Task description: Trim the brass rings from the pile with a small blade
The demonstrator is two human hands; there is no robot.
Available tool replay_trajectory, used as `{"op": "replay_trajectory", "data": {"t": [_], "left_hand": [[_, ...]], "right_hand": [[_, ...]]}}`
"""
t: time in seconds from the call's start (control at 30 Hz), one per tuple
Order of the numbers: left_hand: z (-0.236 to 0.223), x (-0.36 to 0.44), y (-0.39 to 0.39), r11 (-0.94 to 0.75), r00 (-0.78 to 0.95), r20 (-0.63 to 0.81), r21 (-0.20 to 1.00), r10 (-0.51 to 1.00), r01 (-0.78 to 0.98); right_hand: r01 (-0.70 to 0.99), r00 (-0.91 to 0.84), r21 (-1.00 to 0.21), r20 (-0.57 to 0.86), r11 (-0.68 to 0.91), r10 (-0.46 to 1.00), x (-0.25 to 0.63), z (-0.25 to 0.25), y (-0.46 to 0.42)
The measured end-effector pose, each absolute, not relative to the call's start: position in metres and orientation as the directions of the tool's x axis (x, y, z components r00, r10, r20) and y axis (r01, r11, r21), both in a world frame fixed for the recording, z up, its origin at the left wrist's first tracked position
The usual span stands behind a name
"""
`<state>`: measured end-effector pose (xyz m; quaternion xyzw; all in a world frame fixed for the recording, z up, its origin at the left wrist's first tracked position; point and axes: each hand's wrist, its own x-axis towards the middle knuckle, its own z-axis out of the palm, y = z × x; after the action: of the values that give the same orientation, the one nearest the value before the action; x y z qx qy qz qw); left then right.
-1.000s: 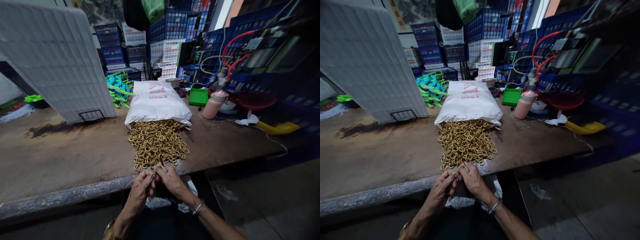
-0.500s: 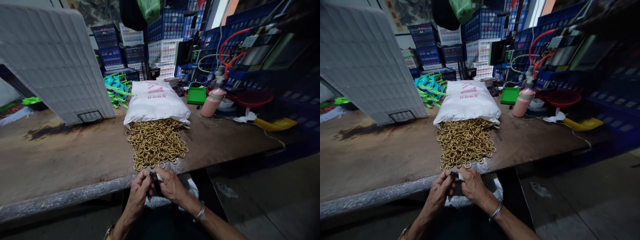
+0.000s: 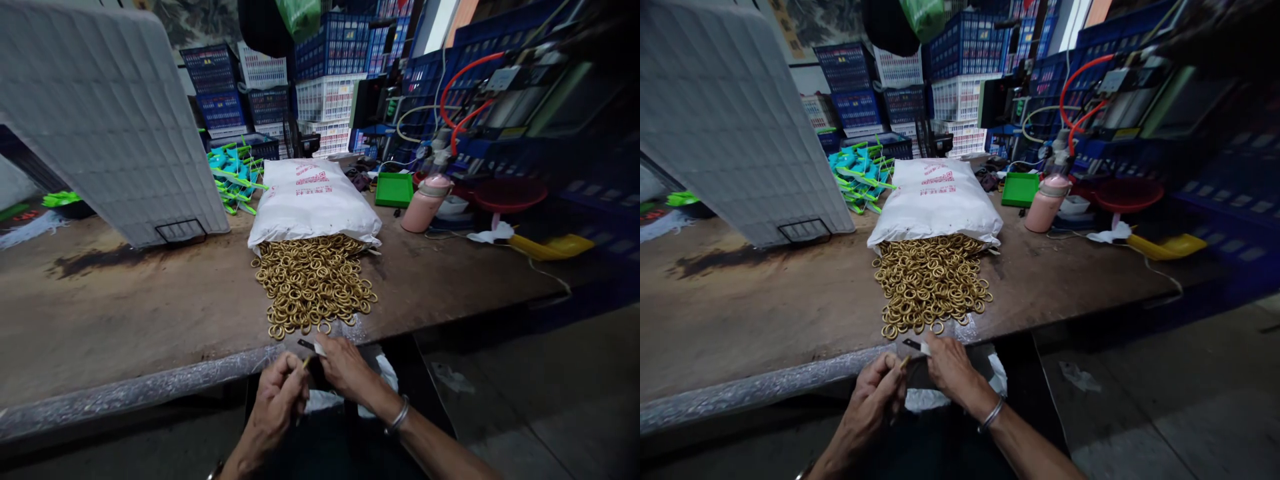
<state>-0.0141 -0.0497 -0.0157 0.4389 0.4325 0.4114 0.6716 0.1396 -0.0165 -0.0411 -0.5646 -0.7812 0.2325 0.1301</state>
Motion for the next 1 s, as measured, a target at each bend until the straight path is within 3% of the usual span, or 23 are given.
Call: {"op": "replay_trajectory", "data": {"t": [0.13,0.27,0.47,0.77,0.87,1.0], "left_hand": [[-0.009,-0.020,-0.065,0.410,0.405,-0.247,0.825,0.880,-0.388],[-0.015,-0.034,-0.063,0.469,0.324,-0.340,0.685,0.883,-0.558],[-0.028,-0.065,-0.062,0.414,0.145,-0.440,0.611,0.886,-0.675],[-0.036,-0.077,-0.052,0.454,0.151,-0.549,0.471,0.822,-0.757],[-0.037,-0.070,-0.043,0.446,0.117,-0.576,0.472,0.809,-0.761],[-0.038,-0.054,-0.028,0.423,0.067,-0.509,0.629,0.858,-0.652]], "right_hand": [[0.852,-0.292,-0.467,-0.052,0.235,0.955,0.129,-0.042,-0.014],[0.803,-0.369,-0.485,0.054,0.348,0.928,0.107,-0.039,-0.007],[0.843,-0.381,-0.397,0.037,0.363,0.924,0.078,-0.042,0.003],[0.909,-0.317,-0.259,0.081,0.327,0.945,0.067,-0.058,0.006],[0.889,-0.293,-0.338,0.100,0.309,0.951,0.072,-0.060,0.010],[0.774,-0.193,-0.602,0.070,0.196,0.979,0.087,-0.050,0.020]]}}
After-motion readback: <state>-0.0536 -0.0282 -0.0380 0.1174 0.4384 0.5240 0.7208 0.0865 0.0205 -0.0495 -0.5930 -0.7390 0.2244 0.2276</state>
